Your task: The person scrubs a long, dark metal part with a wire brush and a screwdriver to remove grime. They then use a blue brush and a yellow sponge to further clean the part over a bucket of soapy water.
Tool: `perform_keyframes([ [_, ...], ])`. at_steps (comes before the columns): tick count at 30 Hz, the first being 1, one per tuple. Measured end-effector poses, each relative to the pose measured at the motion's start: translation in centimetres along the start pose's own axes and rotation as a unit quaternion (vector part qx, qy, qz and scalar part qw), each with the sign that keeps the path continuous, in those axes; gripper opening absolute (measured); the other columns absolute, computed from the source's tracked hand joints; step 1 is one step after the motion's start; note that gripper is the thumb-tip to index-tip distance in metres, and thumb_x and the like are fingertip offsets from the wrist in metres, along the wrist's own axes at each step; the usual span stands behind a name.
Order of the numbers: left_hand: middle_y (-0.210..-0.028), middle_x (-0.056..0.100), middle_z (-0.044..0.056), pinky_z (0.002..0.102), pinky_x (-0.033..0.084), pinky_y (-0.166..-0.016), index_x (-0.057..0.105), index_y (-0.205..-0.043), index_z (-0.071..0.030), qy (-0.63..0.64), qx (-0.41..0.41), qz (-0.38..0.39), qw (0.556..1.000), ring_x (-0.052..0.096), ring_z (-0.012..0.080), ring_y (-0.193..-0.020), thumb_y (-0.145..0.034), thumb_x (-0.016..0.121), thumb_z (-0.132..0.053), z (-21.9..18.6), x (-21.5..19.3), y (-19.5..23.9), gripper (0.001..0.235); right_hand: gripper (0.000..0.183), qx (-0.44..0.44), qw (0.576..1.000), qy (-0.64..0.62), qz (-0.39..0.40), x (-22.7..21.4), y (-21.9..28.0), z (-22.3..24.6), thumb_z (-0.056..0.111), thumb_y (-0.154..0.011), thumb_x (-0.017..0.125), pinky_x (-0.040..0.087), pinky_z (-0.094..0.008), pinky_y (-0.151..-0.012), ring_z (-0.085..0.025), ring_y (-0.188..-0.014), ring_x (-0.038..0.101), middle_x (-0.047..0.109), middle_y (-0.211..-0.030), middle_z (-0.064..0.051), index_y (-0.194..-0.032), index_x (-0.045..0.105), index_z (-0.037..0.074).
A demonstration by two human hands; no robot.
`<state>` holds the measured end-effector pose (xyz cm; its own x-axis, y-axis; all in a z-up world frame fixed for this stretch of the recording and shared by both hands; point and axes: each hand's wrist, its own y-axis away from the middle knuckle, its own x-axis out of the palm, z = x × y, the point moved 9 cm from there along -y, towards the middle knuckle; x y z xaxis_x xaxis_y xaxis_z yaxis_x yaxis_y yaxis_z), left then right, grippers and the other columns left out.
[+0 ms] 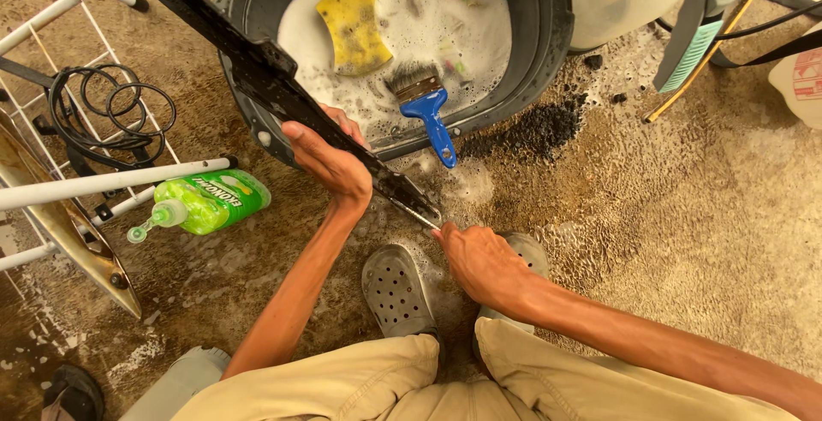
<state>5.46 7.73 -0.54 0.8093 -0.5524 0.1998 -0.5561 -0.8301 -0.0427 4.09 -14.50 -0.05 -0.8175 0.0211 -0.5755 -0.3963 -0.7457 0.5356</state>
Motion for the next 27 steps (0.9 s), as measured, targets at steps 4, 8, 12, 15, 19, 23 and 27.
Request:
perform_keyframes([
  [4,-0.083,0.052,0.006,0.03,0.052,-0.054,0.041,-0.125,0.0,-0.004,0.06,0.019,0.998,0.055,0.0151,-0.064,-0.106,0.056,-0.051,-0.6,0.0,-0.3,0.057,0.051,0.065,0.995,-0.041,0.058,0.9,-0.4,-1.9,0.035,-0.111,0.033,0.052,-0.049,-0.058,-0.038,-0.052,0.065,0.064,-0.058,-0.022,-0.09,0.062,-0.002],
  [8,-0.092,0.061,0.005,0.03,0.06,-0.068,0.022,-0.155,0.0,-0.145,0.129,0.018,0.981,0.062,0.0144,-0.073,-0.104,0.07,-0.029,-1.6,-0.5,-0.2,0.076,0.049,0.041,0.98,-0.177,0.087,0.8,-0.1,-2.8,0.038,-0.109,0.031,0.054,-0.046,-0.065,-0.029,-0.06,0.071,0.068,-0.063,-0.014,-0.101,0.066,0.005],
  [12,-0.092,0.062,0.005,0.03,0.057,-0.058,0.038,-0.151,-0.001,-0.148,0.089,0.028,0.985,0.061,0.0142,-0.066,-0.099,0.073,-0.014,-0.5,0.1,-0.4,0.064,0.044,0.147,0.946,-0.232,0.17,1.7,2.4,-5.3,0.042,-0.106,0.03,0.062,-0.048,-0.057,-0.032,-0.055,0.07,0.062,-0.065,-0.015,-0.101,0.055,0.006],
  [15,-0.089,0.061,0.002,0.027,0.058,-0.051,0.029,-0.15,-0.002,-0.133,0.074,0.042,0.988,0.061,0.0103,-0.06,-0.093,0.07,-0.013,-0.8,0.6,-0.3,0.071,0.039,0.117,0.963,-0.17,0.171,0.7,4.0,-5.0,0.042,-0.106,0.031,0.059,-0.048,-0.054,-0.034,-0.053,0.068,0.063,-0.062,-0.018,-0.107,0.052,0.009],
  [19,-0.088,0.056,0.001,0.029,0.055,-0.058,0.04,-0.147,-0.004,-0.163,0.125,0.058,0.977,0.057,0.0115,-0.066,-0.101,0.07,-0.011,-2.2,1.7,0.1,0.055,0.045,0.098,0.986,-0.047,0.123,-0.5,3.1,-5.5,0.039,-0.111,0.033,0.052,-0.05,-0.057,-0.039,-0.055,0.066,0.063,-0.065,-0.025,-0.11,0.062,0.003],
  [23,-0.08,0.055,-0.002,0.026,0.053,-0.052,0.042,-0.136,-0.003,-0.162,0.11,0.071,0.978,0.056,0.0087,-0.06,-0.097,0.07,-0.013,-2.2,2.2,0.8,0.049,0.038,-0.005,0.996,-0.049,0.073,0.6,1.0,-3.7,0.027,-0.107,0.035,0.056,-0.052,-0.053,-0.039,-0.06,0.069,0.066,-0.074,-0.02,-0.122,0.056,-0.001],
  [27,-0.077,0.059,-0.002,0.026,0.049,-0.06,0.047,-0.128,-0.002,-0.181,0.13,0.084,0.971,0.055,0.0089,-0.064,-0.102,0.07,-0.012,-2.6,3.2,1.1,0.036,0.035,-0.033,0.999,-0.022,0.034,1.2,0.5,-3.4,0.023,-0.104,0.04,0.053,-0.055,-0.051,-0.044,-0.059,0.066,0.065,-0.072,-0.024,-0.122,0.057,-0.002],
])
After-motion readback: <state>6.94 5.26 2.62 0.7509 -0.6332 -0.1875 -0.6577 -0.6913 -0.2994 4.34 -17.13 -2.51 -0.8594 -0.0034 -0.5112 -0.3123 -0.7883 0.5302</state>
